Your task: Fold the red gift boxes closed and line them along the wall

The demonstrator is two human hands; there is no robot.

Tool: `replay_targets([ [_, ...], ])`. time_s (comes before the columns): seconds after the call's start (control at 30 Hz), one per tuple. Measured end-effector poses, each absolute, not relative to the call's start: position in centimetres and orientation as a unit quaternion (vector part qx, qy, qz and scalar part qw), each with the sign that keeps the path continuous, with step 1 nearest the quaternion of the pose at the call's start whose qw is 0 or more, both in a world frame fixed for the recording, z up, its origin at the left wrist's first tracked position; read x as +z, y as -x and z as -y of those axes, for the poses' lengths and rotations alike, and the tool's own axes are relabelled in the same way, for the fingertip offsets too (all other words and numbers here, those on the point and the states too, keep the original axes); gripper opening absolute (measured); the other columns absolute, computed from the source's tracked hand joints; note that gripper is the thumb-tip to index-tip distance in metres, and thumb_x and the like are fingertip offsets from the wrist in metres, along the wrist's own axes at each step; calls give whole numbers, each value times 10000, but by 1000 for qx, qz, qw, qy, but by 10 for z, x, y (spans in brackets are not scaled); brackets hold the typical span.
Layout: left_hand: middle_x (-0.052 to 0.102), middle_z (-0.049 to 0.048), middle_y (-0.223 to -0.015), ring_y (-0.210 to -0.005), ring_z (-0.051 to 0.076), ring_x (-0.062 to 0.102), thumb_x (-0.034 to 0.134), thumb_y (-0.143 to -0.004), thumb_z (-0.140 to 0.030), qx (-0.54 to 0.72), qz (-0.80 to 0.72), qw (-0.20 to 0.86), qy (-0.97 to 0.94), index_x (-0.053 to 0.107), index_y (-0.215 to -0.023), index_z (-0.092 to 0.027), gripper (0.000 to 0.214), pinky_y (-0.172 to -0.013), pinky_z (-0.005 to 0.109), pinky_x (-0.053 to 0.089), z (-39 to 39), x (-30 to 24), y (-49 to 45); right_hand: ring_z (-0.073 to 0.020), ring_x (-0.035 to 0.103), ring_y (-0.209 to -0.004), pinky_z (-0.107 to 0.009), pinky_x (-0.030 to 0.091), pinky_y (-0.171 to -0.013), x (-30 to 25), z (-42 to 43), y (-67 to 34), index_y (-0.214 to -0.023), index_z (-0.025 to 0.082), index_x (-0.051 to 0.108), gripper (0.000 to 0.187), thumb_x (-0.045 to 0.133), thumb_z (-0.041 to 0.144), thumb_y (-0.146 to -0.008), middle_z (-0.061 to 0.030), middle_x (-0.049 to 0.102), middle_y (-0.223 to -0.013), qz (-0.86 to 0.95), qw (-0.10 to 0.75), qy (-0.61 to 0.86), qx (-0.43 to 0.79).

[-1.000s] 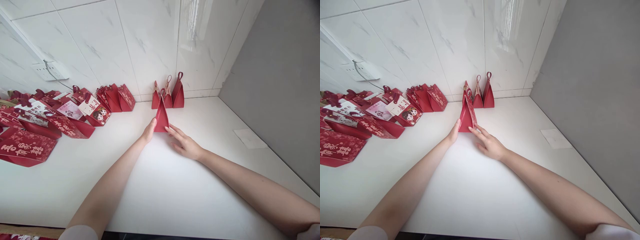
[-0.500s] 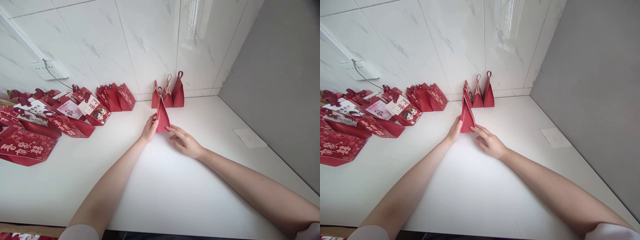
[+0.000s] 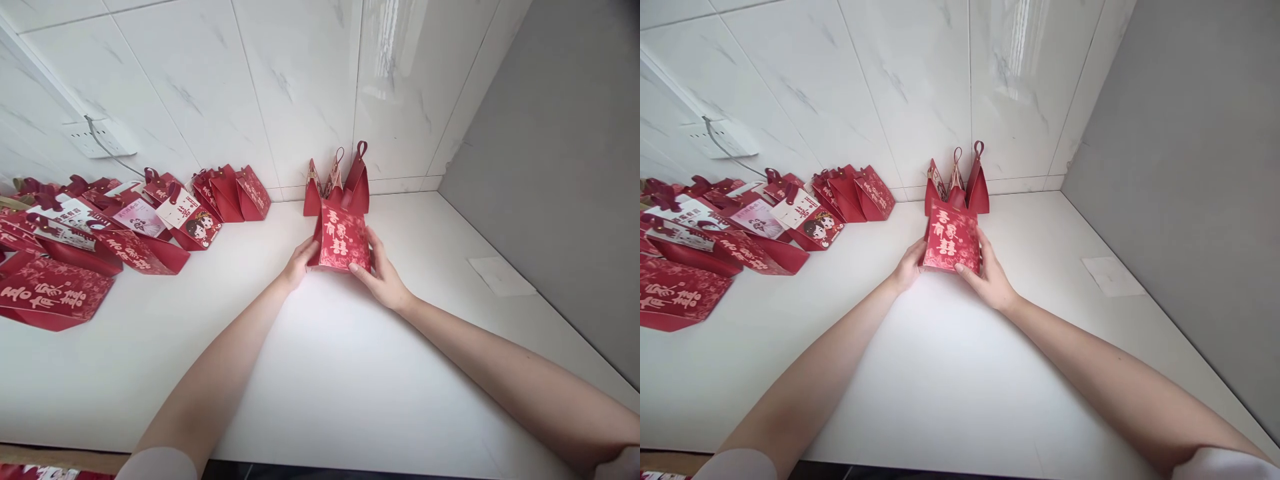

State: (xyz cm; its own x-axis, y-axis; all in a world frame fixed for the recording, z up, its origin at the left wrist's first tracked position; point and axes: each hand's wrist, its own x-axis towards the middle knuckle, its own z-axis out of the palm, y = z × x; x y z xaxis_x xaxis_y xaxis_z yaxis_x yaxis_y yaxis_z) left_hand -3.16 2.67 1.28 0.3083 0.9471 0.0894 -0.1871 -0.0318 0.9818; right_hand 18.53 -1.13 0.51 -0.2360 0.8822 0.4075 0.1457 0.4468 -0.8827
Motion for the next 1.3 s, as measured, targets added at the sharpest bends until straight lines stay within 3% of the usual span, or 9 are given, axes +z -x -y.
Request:
replay_targets([
  [0.1,671,85,-1225,-1102,281,632,674,-799,-514,491,-371,571,-544,583,-1277,-207,576,-931,390,495,-31,10,34,-267,383,-1403,-479,309,-1179,2,7,-185,-1552,300,106,833,583,516,-905,-77,266,-1597,678,457,392,421],
  [0.23,646,89,-1277,-1167,281,601,470,-873,-661,506,-386,547,-544,586,-1290,-216,621,-947,399,490,-34,9,37,-267,487,-1310,-458,451,-1080,0,8,-183,-1558,308,29,971,664,502,-849,-93,218,-1611,671,468,389,425],
  [0.3,630,87,-1307,-1215,283,576,382,-909,-667,488,-380,553,-559,582,-1300,-214,632,-997,412,464,-32,9,35,-274,459,-1336,-459,422,-1105,2,9,-182,-1545,285,153,893,673,484,-846,-100,306,-1575,694,459,380,404],
  [0.37,614,81,-1335,-1270,278,538,404,-927,-623,479,-373,544,-578,564,-1323,-209,595,-1061,404,421,-29,11,33,-283,425,-1364,-467,370,-1140,3,10,-182,-1496,258,295,774,665,474,-852,-106,402,-1517,718,446,375,380],
  [0.47,599,78,-1359,-1331,270,485,400,-945,-591,478,-375,531,-591,547,-1343,-189,585,-1125,390,359,-26,14,30,-280,448,-1343,-468,368,-1136,3,9,-183,-1439,248,381,659,630,480,-875,-106,461,-1467,731,431,377,372],
  [0.9,594,72,-1367,-1292,281,521,412,-941,-588,472,-386,505,-611,612,-1270,-176,564,-1116,402,369,-29,17,34,-300,445,-1340,-493,343,-1148,-3,1,-185,-1421,314,440,613,589,555,-878,-66,516,-1412,722,431,383,382],
  [1.3,597,83,-1362,-1310,296,506,521,-903,-538,472,-381,540,-583,620,-1248,-173,512,-1091,405,390,-33,12,36,-300,457,-1326,-506,362,-1133,-4,1,-186,-1432,305,422,636,610,536,-870,-75,525,-1398,726,435,381,373],
])
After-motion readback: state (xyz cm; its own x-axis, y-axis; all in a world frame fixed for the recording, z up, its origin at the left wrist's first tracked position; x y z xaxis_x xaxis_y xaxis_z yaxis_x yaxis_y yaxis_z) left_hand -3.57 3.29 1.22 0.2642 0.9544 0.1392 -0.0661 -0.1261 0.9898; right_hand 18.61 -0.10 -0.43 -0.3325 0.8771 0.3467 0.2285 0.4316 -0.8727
